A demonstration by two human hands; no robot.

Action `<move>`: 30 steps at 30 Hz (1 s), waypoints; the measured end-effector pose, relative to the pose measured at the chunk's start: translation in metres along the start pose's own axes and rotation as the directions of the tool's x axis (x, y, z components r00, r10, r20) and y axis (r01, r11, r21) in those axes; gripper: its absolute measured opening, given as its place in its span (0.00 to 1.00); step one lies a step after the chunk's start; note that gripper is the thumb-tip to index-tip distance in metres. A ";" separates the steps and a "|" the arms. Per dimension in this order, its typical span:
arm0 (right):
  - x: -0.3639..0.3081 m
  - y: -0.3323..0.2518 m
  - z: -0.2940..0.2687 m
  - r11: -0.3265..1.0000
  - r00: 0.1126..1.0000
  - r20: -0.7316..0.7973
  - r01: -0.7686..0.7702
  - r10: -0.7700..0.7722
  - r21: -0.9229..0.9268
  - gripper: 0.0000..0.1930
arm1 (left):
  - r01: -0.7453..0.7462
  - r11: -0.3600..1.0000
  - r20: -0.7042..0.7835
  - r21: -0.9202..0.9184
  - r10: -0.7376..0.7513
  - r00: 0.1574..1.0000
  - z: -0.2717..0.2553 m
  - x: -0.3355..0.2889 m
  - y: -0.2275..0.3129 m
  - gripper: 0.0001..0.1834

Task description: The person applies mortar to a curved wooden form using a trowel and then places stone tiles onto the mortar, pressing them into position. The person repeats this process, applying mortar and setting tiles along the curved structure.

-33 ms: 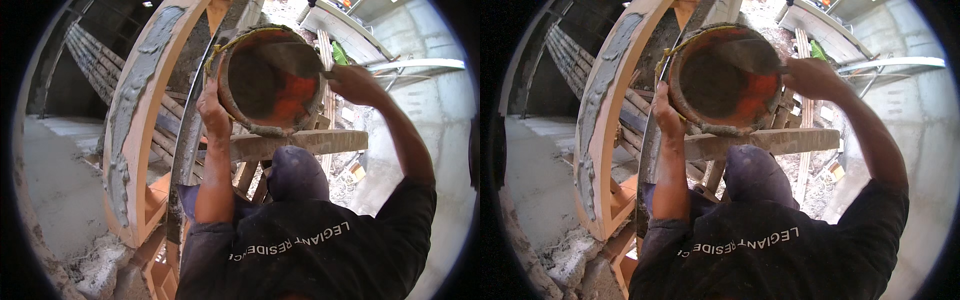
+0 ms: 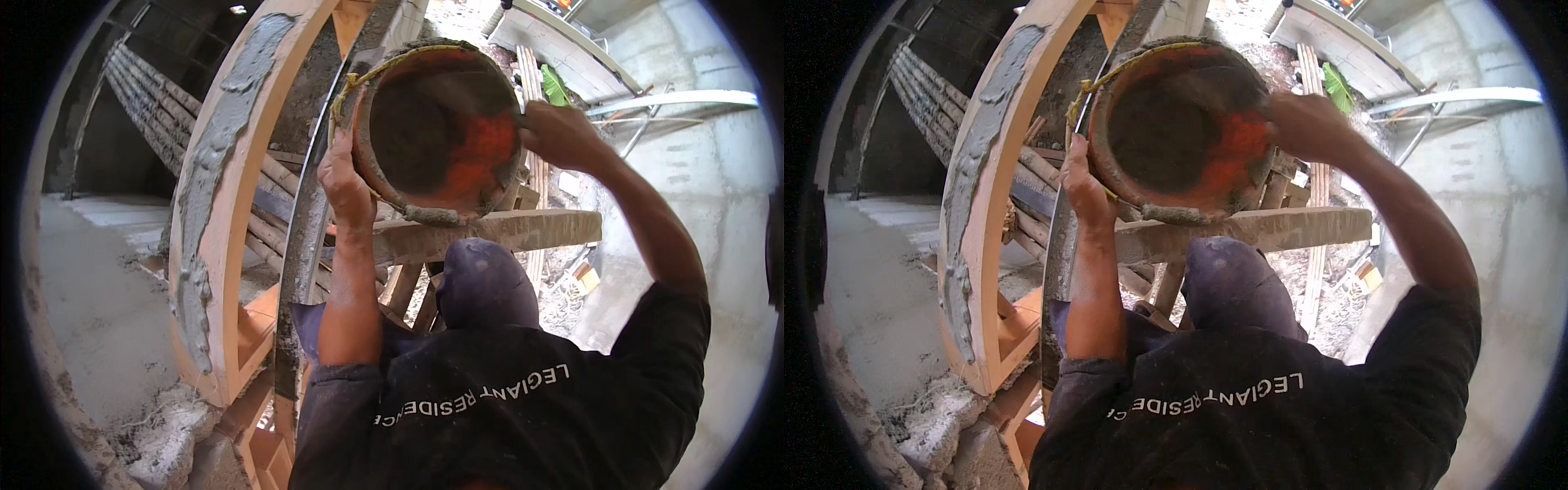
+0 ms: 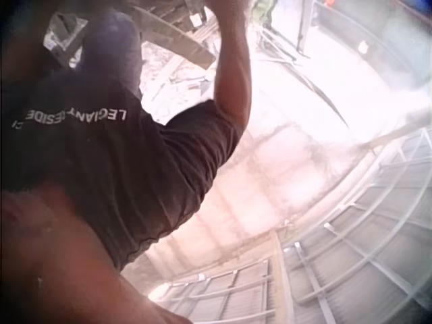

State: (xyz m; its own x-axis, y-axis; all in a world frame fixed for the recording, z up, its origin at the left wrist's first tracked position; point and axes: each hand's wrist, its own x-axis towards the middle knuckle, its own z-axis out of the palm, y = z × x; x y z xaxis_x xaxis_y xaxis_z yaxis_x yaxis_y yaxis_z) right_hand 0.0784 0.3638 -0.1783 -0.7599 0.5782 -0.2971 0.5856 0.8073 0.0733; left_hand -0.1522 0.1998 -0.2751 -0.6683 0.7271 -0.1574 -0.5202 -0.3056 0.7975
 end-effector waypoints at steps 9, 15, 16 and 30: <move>-0.002 -0.032 0.064 0.975 0.978 0.163 0.158 -0.132 -0.155 0.09 | -0.083 0.989 -0.012 0.120 0.085 0.996 0.014 0.000 0.000 0.18; 0.030 -0.004 0.047 0.983 1.000 0.024 0.002 0.002 -0.184 0.08 | -0.242 0.890 0.107 0.387 0.217 0.970 0.028 -0.001 -0.008 0.18; 0.035 -0.001 0.061 0.976 0.996 0.079 0.057 -0.041 -0.211 0.09 | -0.240 0.881 0.141 0.409 0.198 0.970 0.028 -0.001 -0.010 0.18; -0.001 -0.013 0.066 0.498 0.912 0.351 -0.207 -0.214 0.842 0.20 | -0.033 0.999 -0.018 -0.032 0.032 0.999 0.017 0.017 -0.021 0.17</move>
State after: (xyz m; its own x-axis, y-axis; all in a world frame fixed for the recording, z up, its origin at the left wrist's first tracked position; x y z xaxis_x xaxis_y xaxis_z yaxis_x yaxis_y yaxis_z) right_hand 0.0901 0.3448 -0.2419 -0.7189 0.3132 -0.6206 0.6869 0.1827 -0.7034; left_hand -0.1435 0.2297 -0.2845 -0.6944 0.7054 -0.1422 -0.5148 -0.3490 0.7831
